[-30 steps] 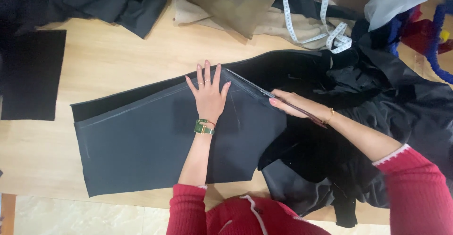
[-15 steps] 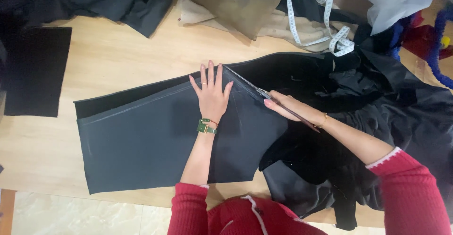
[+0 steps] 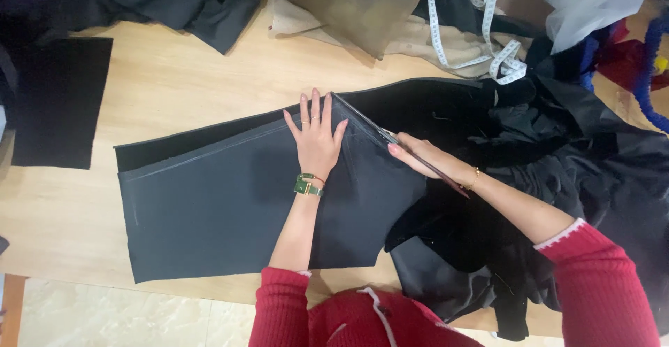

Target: The person uses a pair of scissors to cut a large piece of black fabric laid out on a wooden table. They carefully follow a white chalk outline to shape the material, trimming the edges and removing excess fabric throughout the process.

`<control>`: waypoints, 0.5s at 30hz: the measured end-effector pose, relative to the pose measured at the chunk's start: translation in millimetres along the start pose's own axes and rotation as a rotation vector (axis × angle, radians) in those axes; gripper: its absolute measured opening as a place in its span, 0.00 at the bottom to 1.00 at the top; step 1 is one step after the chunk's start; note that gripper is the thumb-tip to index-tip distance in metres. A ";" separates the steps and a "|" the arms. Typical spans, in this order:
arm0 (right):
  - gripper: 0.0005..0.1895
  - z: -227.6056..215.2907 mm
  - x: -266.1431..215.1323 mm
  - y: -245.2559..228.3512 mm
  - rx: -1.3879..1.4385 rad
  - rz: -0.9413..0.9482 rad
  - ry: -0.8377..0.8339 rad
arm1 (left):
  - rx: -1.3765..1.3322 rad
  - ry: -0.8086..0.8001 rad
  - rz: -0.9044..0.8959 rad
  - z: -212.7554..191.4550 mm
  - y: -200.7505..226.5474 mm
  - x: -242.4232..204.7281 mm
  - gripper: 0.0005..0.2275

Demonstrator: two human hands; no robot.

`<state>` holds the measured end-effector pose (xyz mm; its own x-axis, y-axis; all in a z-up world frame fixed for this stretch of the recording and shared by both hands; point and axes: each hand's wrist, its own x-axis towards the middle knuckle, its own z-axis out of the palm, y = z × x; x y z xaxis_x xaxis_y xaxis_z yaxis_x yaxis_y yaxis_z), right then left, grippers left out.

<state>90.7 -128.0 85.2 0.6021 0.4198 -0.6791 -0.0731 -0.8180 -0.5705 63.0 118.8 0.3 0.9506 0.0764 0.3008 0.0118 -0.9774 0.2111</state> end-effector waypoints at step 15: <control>0.31 14.2 3.3 4.0 -0.008 -0.029 0.161 | -0.019 -0.106 -0.029 4.4 -2.0 -0.9 0.29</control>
<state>81.1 -124.4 74.1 0.7233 0.3752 -0.5797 -0.0484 -0.8099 -0.5846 63.4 119.8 -4.4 0.9774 0.0822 0.1946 0.0346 -0.9711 0.2361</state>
